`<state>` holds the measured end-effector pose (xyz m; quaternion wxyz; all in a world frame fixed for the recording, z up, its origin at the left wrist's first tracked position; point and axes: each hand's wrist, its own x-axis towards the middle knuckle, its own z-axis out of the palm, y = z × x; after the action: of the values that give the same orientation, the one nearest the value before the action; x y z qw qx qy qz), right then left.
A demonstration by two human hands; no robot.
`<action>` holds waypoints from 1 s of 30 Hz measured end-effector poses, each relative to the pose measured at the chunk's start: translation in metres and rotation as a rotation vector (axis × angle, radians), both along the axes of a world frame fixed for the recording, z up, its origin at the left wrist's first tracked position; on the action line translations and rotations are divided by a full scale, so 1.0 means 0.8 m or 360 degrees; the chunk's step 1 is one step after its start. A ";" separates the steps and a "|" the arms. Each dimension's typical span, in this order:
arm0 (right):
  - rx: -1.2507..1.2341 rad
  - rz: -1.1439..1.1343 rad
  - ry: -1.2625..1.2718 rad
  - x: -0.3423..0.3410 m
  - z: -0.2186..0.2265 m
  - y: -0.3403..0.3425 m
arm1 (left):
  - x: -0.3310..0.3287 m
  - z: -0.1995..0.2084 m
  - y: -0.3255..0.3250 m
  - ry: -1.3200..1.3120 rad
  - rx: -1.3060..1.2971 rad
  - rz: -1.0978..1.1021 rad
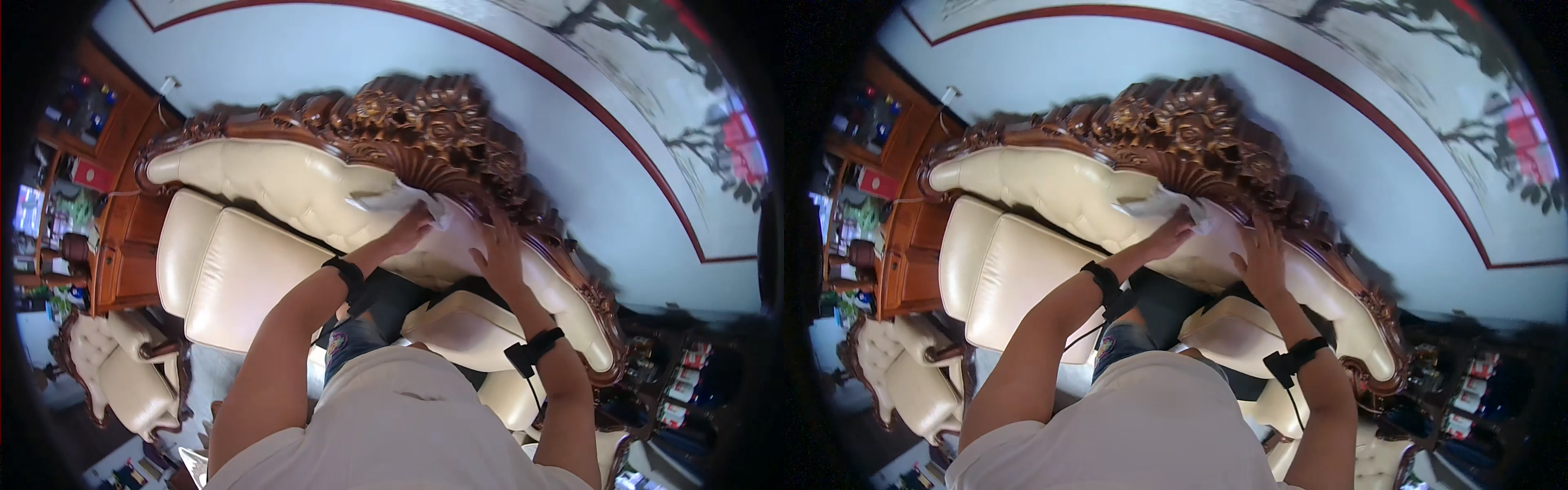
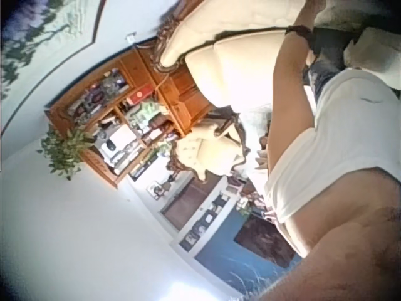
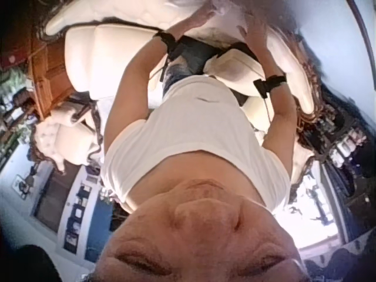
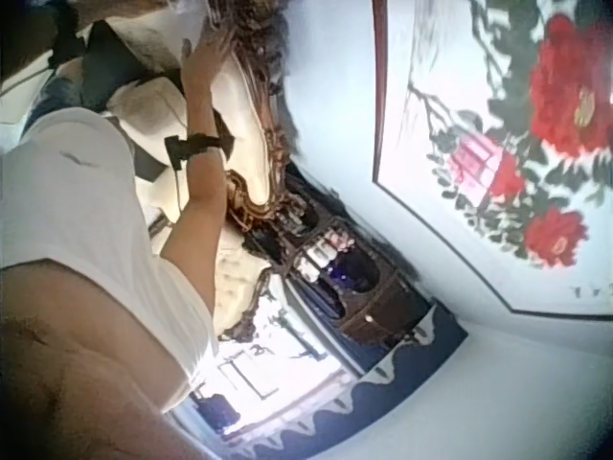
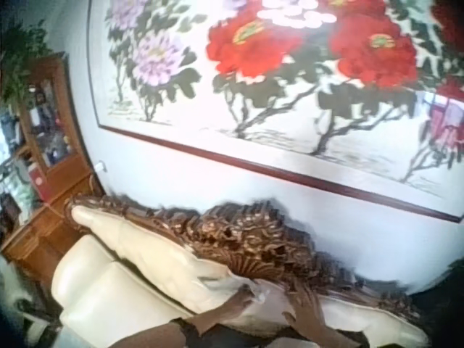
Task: Wiping down a leather sofa and a large framed picture on the wall.
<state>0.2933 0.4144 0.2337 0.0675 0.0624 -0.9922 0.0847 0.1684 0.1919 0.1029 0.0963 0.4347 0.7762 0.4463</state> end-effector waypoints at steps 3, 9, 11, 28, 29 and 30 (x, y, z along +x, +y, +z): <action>-0.1017 -0.0503 -0.0117 0.045 -0.078 0.054 | 0.053 0.082 0.091 -0.0914 0.0178 -0.0216; -0.3655 -0.0965 -0.0555 0.061 -0.021 0.035 | 0.091 0.197 0.129 -0.0955 -0.0060 -0.0727; -0.3957 -0.0674 -0.0259 0.062 0.003 0.033 | 0.090 0.216 0.130 -0.0161 -0.0125 -0.0890; 0.0056 -0.0816 0.0149 0.104 -0.181 0.173 | -0.104 0.329 0.146 0.1881 -0.0504 -0.0097; -0.0126 -0.1098 0.0058 0.114 -0.183 0.175 | -0.108 0.333 0.132 0.1896 -0.0528 -0.0105; -0.0291 -0.1418 -0.0054 0.139 -0.187 0.188 | -0.107 0.331 0.135 0.1931 -0.0546 -0.0089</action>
<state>0.4041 0.5645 0.0838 0.0864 -0.3783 -0.9116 0.1357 0.0825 0.2998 0.3676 -0.2812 0.6089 0.7416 -0.0131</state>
